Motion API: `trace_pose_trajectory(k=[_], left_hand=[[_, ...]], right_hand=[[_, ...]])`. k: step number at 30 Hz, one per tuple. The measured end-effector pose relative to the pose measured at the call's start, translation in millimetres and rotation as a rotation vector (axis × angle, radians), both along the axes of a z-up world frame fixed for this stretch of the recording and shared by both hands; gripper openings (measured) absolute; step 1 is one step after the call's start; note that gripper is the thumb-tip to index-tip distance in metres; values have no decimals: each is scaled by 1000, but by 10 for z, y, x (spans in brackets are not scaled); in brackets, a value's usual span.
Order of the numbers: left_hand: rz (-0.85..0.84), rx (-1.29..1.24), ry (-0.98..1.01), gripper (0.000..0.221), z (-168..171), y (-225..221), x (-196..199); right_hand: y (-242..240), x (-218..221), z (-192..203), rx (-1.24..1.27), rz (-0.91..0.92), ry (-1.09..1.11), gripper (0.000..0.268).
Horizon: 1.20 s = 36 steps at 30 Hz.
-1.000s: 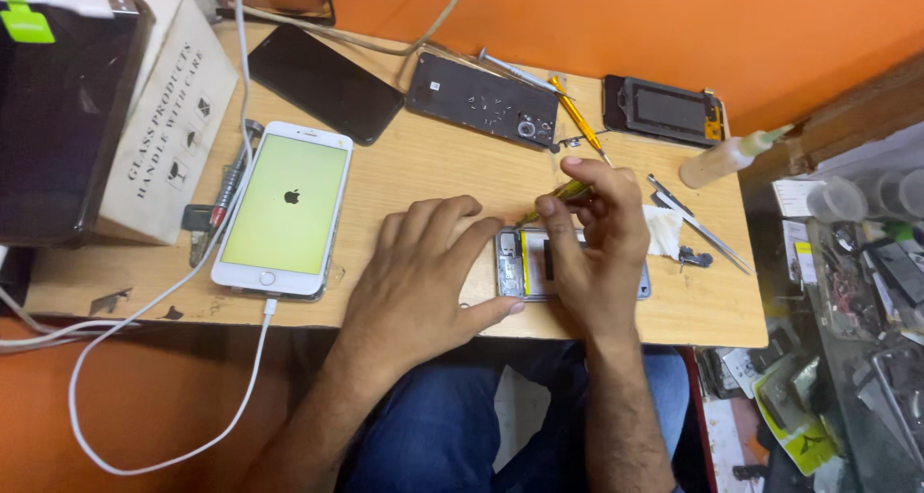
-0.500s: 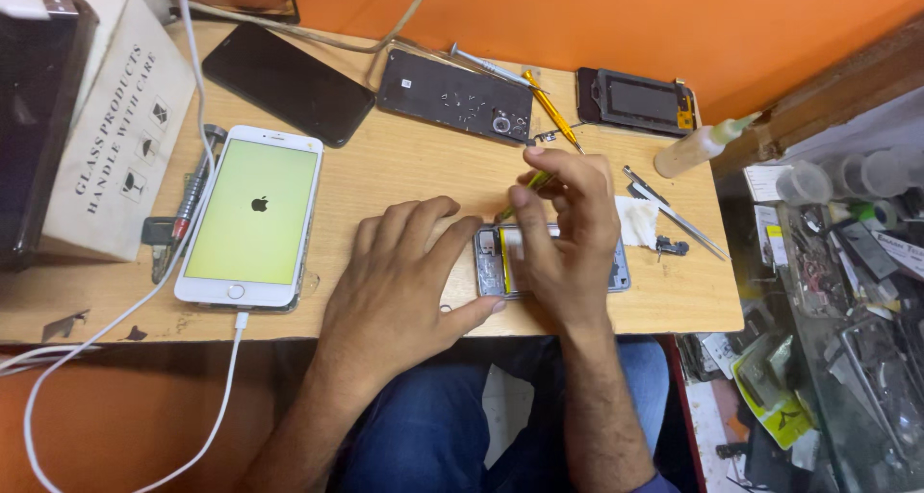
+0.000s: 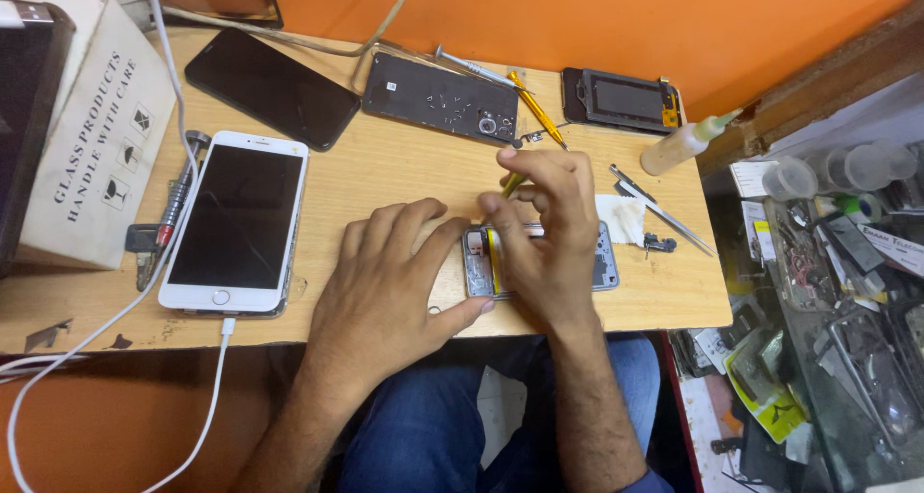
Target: The person uses a green precision screwdriver to remove screws from the internal frame of a disassembled smartphone. They then use a blue plastic pry tool to separate the screen assembly from the phone's chassis and lift the screen away.
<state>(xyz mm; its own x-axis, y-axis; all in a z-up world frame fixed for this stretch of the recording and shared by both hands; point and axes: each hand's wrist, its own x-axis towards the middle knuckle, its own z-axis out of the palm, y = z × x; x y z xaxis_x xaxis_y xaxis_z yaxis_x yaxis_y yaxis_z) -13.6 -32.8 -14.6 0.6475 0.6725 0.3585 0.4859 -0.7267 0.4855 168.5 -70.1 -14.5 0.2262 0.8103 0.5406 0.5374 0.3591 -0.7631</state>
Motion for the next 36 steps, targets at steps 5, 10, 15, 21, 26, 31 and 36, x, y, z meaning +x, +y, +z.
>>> trace_pose_trajectory(k=[5,10,15,21,26,31,36], left_hand=[[1,-2,1,78,9,-1,2],[9,-46,5,79,11,6,5],[85,-161,-95,51,28,63,71],[66,-158,-43,37,40,123,145],[46,-107,-82,38,-10,103,129],[60,-138,-60,40,-32,115,125],[71,-114,-143,31,-6,135,153]], right_hand=[[-27,27,-9,2,145,65,40],[-32,69,-101,41,26,119,55],[-68,137,-134,132,84,362,60],[-44,75,-100,45,-29,91,56],[-57,77,-91,29,-45,9,54],[-38,86,-106,42,-40,12,56],[-61,119,-140,84,48,210,58]])
